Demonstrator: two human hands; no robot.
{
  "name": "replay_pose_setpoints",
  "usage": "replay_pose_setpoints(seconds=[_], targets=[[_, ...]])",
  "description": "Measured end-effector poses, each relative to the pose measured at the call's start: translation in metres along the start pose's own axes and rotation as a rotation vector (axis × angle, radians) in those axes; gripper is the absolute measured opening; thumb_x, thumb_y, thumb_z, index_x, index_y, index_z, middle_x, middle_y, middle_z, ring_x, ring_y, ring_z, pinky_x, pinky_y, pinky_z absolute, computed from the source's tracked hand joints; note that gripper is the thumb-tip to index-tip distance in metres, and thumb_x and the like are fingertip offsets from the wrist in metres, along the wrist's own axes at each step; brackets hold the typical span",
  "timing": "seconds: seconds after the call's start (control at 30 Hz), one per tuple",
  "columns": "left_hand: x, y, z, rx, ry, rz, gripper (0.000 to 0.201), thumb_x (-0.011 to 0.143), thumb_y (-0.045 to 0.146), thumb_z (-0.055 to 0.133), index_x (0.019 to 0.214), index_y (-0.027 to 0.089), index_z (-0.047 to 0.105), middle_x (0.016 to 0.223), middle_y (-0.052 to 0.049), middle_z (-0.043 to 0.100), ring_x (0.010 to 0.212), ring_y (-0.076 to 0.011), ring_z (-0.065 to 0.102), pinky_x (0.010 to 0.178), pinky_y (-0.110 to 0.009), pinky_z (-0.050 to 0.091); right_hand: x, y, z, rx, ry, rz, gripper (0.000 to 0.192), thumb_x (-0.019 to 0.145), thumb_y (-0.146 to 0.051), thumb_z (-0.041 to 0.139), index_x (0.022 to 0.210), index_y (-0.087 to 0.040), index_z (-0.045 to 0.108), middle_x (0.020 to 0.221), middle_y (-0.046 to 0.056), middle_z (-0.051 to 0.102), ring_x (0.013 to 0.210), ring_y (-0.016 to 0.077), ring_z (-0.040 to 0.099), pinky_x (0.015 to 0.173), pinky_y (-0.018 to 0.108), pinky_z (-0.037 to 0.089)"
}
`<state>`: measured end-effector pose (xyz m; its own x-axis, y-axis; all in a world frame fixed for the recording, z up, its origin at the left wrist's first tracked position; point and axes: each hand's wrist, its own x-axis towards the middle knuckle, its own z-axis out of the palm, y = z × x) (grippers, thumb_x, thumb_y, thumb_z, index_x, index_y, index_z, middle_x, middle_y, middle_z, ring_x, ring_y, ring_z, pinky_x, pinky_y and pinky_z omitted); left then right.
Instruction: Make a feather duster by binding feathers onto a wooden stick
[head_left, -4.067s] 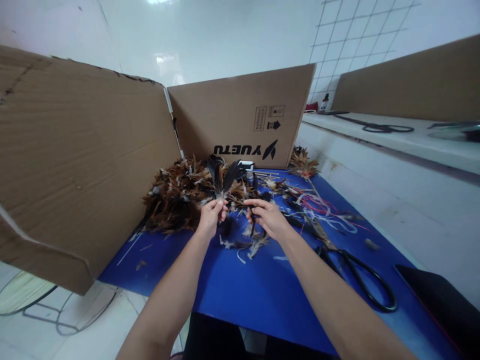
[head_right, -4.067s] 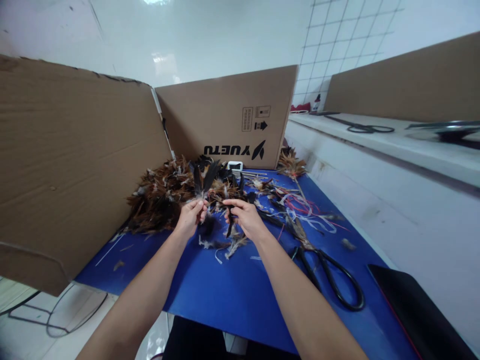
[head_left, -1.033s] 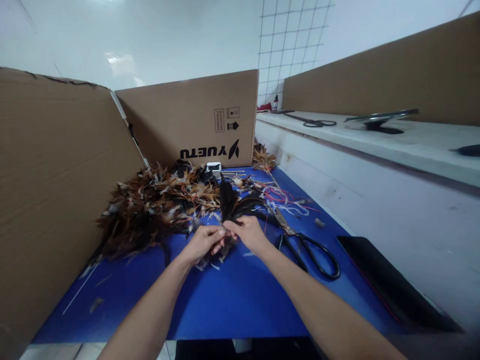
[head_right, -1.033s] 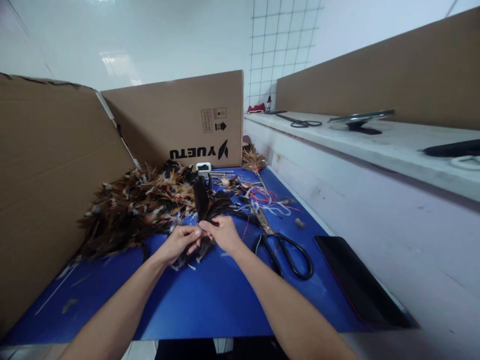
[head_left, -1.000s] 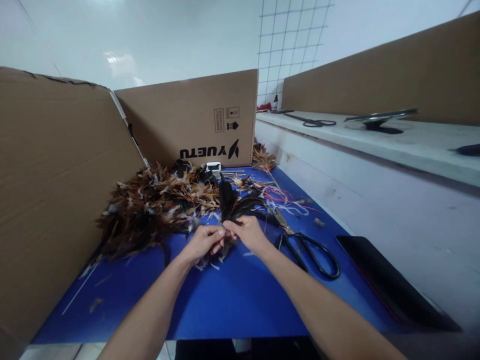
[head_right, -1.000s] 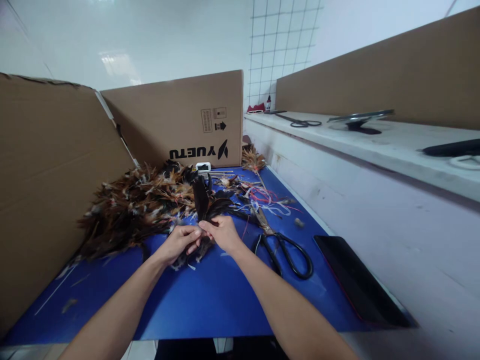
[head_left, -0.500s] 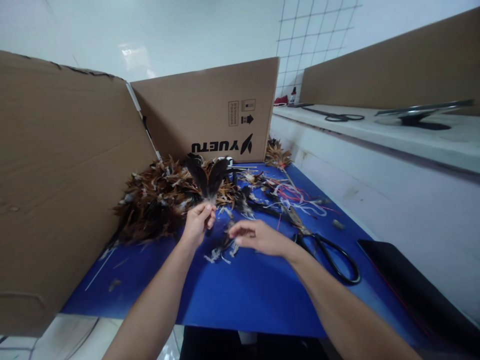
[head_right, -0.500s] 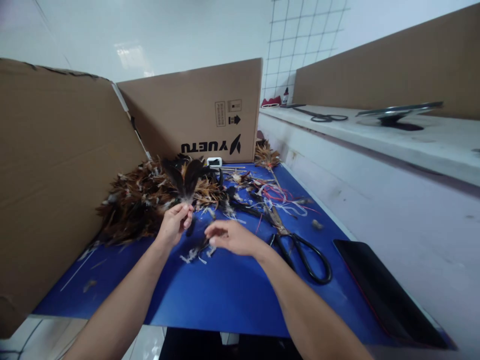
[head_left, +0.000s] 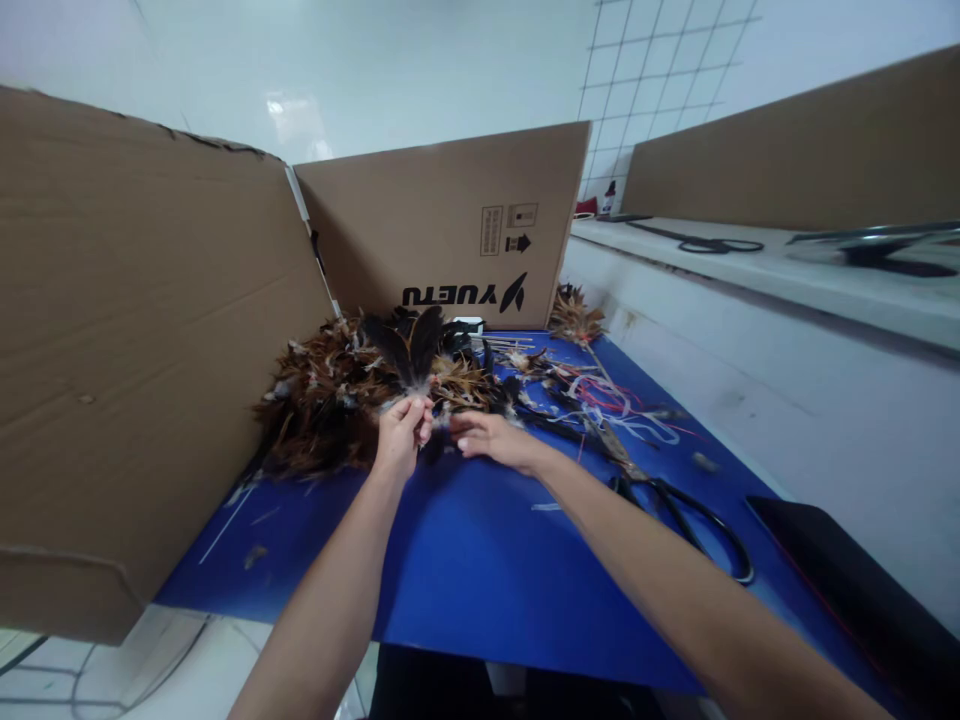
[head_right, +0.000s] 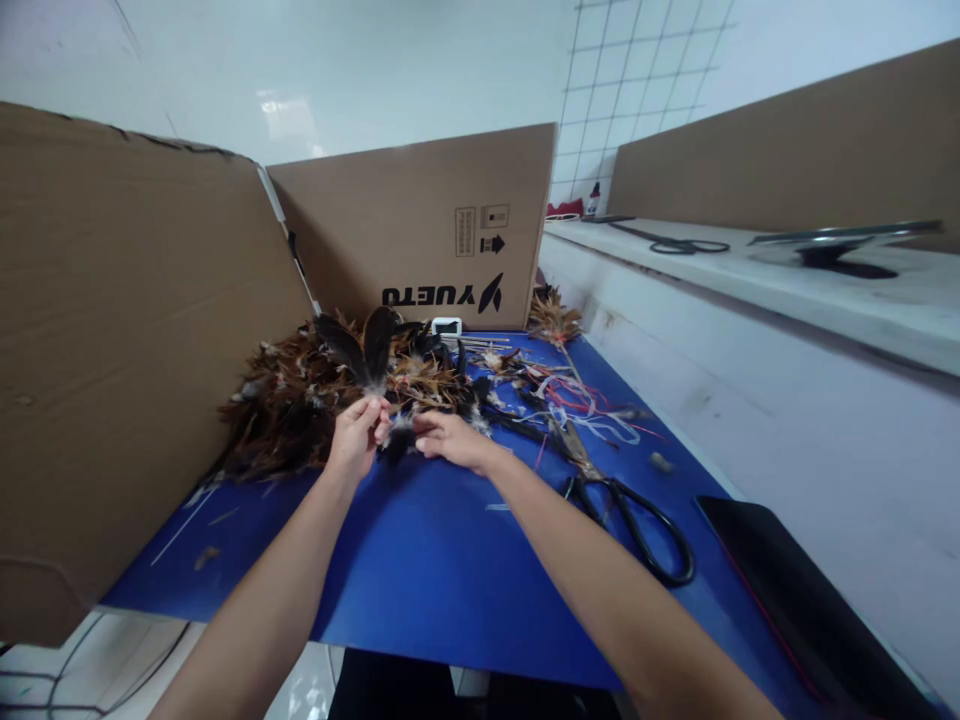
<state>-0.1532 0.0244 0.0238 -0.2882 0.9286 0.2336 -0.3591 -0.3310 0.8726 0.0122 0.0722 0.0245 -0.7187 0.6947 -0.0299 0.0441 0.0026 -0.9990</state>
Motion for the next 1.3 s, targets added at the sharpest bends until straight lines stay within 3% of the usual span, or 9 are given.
replay_pose_setpoints(seconds=[0.1, 0.2, 0.33, 0.43, 0.63, 0.77, 0.87, 1.0, 1.3], targets=[[0.002, -0.006, -0.003, 0.019, 0.011, -0.028, 0.028, 0.068, 0.037, 0.07, 0.075, 0.012, 0.062, 0.057, 0.003, 0.051, 0.04, -0.0031, 0.039, 0.036, -0.016, 0.025, -0.013, -0.024, -0.016, -0.071, 0.083, -0.083, 0.032, 0.075, -0.027, 0.064, 0.105, -0.018, 0.06, 0.115, 0.01, 0.059, 0.1, 0.0209, 0.059, 0.075, 0.034, 0.052], [0.003, -0.01, -0.003, 0.016, 0.009, -0.045, 0.028, 0.068, 0.038, 0.07, 0.076, 0.012, 0.062, 0.058, 0.003, 0.051, 0.04, -0.0033, 0.04, 0.037, -0.016, 0.026, -0.057, -0.034, -0.03, -0.122, 0.051, -0.105, 0.035, 0.079, -0.035, 0.061, 0.109, -0.018, 0.059, 0.112, 0.011, 0.062, 0.1, 0.0214, 0.06, 0.078, 0.035, 0.051], [0.002, -0.011, -0.001, 0.034, 0.0, -0.048, 0.029, 0.069, 0.039, 0.069, 0.075, 0.011, 0.062, 0.057, 0.002, 0.051, 0.04, -0.0031, 0.039, 0.037, -0.016, 0.026, -0.126, -0.013, -0.041, -0.141, -0.176, 0.15, 0.039, 0.086, -0.042, 0.05, 0.113, -0.014, 0.056, 0.1, 0.012, 0.064, 0.084, 0.0188, 0.064, 0.072, 0.034, 0.052], [0.001, -0.011, 0.001, 0.046, -0.012, -0.059, 0.03, 0.069, 0.039, 0.069, 0.074, 0.011, 0.062, 0.057, 0.002, 0.051, 0.04, -0.0031, 0.039, 0.037, -0.016, 0.026, -0.148, 0.01, -0.044, -0.121, -0.177, 0.271, 0.04, 0.086, -0.044, 0.049, 0.11, -0.013, 0.056, 0.09, 0.011, 0.063, 0.076, 0.0184, 0.064, 0.06, 0.03, 0.052], [-0.008, -0.015, 0.01, 0.086, -0.062, -0.099, 0.031, 0.068, 0.04, 0.07, 0.073, 0.01, 0.062, 0.056, 0.002, 0.051, 0.039, -0.003, 0.039, 0.037, -0.016, 0.026, -0.103, 0.02, -0.043, -0.393, 0.176, 0.062, 0.028, 0.086, -0.029, 0.047, 0.109, -0.016, 0.056, 0.105, 0.011, 0.058, 0.085, 0.0177, 0.06, 0.072, 0.036, 0.052], [-0.013, -0.021, 0.016, 0.141, -0.109, -0.148, 0.032, 0.07, 0.042, 0.068, 0.073, 0.011, 0.062, 0.055, 0.002, 0.052, 0.038, -0.0031, 0.038, 0.037, -0.016, 0.026, -0.08, 0.016, -0.018, -0.776, 0.408, -0.198, 0.022, 0.085, -0.015, 0.046, 0.1, -0.018, 0.062, 0.099, 0.008, 0.06, 0.093, 0.0188, 0.056, 0.088, 0.04, 0.044], [-0.014, -0.028, 0.018, 0.156, -0.149, -0.166, 0.031, 0.071, 0.041, 0.068, 0.074, 0.011, 0.062, 0.055, 0.002, 0.053, 0.038, -0.0032, 0.039, 0.037, -0.016, 0.026, -0.083, 0.021, 0.014, -0.864, 0.312, -0.366, 0.025, 0.085, -0.01, 0.044, 0.102, -0.018, 0.061, 0.103, 0.007, 0.06, 0.099, 0.0164, 0.054, 0.091, 0.034, 0.042], [-0.015, -0.037, 0.021, 0.142, -0.19, -0.186, 0.031, 0.072, 0.041, 0.067, 0.075, 0.01, 0.063, 0.055, 0.002, 0.052, 0.038, -0.0035, 0.039, 0.037, -0.016, 0.027, -0.087, 0.033, 0.04, -1.052, 0.178, -0.412, 0.023, 0.087, -0.018, 0.048, 0.108, -0.018, 0.059, 0.108, 0.007, 0.059, 0.102, 0.0181, 0.052, 0.093, 0.036, 0.04], [-0.016, -0.044, 0.024, 0.076, -0.218, -0.229, 0.031, 0.071, 0.04, 0.068, 0.076, 0.01, 0.062, 0.055, 0.003, 0.052, 0.039, -0.0031, 0.037, 0.038, -0.017, 0.026, -0.048, 0.04, 0.006, -1.284, 0.223, -0.33, 0.028, 0.089, -0.029, 0.047, 0.113, -0.016, 0.056, 0.116, 0.011, 0.054, 0.111, 0.0213, 0.047, 0.096, 0.04, 0.036]])
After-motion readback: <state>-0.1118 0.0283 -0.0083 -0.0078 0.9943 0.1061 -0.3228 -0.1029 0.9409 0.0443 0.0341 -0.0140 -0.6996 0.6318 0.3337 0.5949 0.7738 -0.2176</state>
